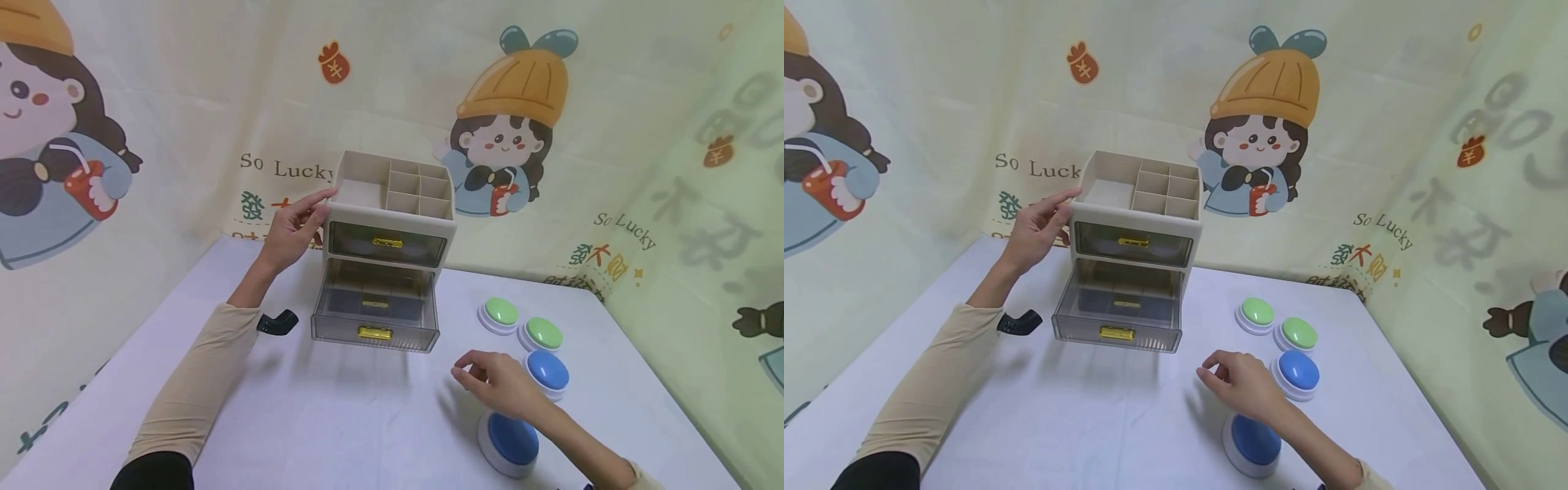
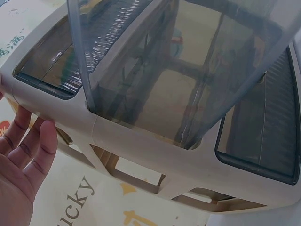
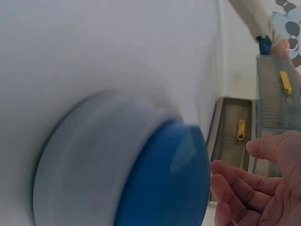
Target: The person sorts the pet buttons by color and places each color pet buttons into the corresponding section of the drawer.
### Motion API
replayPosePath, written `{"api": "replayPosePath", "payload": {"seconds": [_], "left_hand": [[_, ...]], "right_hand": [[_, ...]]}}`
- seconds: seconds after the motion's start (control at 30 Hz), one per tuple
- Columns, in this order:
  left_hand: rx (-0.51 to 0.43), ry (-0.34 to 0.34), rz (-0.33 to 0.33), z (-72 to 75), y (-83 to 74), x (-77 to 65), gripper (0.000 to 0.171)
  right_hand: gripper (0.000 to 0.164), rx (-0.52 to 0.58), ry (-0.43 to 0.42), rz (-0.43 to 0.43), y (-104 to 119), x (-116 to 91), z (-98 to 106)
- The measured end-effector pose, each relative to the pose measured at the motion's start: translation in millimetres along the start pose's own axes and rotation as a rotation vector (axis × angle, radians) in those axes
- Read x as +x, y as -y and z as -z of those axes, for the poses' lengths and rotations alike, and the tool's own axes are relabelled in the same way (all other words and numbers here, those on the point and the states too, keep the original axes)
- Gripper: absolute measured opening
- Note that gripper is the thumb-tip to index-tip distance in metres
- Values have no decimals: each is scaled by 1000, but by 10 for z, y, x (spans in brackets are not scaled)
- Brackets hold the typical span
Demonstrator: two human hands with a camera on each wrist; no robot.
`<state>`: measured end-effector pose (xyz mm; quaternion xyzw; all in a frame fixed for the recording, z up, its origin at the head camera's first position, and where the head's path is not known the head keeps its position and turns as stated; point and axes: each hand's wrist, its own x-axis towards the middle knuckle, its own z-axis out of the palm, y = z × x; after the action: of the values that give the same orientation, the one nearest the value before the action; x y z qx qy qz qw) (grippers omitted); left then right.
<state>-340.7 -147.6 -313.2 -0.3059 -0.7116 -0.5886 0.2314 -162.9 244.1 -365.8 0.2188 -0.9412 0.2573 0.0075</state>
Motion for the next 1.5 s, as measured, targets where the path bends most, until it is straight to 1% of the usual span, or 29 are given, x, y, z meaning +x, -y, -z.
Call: {"api": "replayPosePath", "payload": {"seconds": [0.23, 0.4, 0.57, 0.67, 0.8, 1.0, 1.13, 1.23, 1.4, 1.5], "left_hand": [[1, -1, 8, -2, -24, -2, 39], [2, 0, 13, -5, -22, -1, 40], [2, 2, 13, -2, -16, -4, 40], [4, 1, 14, 0, -19, -6, 40], [7, 0, 17, -1, -20, -5, 40], [6, 0, 21, -4, -16, -3, 40], [5, -1, 19, -4, -11, -7, 40], [4, -5, 16, -6, -12, -6, 40], [-2, -5, 17, -7, -31, -7, 40], [-5, -3, 18, -6, -36, -9, 40]], "right_hand": [[18, -26, 38, 10, -64, 23, 62], [16, -39, 11, 0, -160, 47, 112], [16, -9, -8, -12, -311, 72, 191], [17, 4, -5, -42, -378, 82, 239], [17, -16, -7, -86, -438, 77, 285], [21, -55, -12, -120, -556, 48, 381], [22, -73, -40, -129, -676, 19, 456], [22, -60, -75, -133, -754, -26, 504], [23, -31, -160, -157, -842, -141, 561], [24, -30, -220, -148, -874, -210, 587]]}}
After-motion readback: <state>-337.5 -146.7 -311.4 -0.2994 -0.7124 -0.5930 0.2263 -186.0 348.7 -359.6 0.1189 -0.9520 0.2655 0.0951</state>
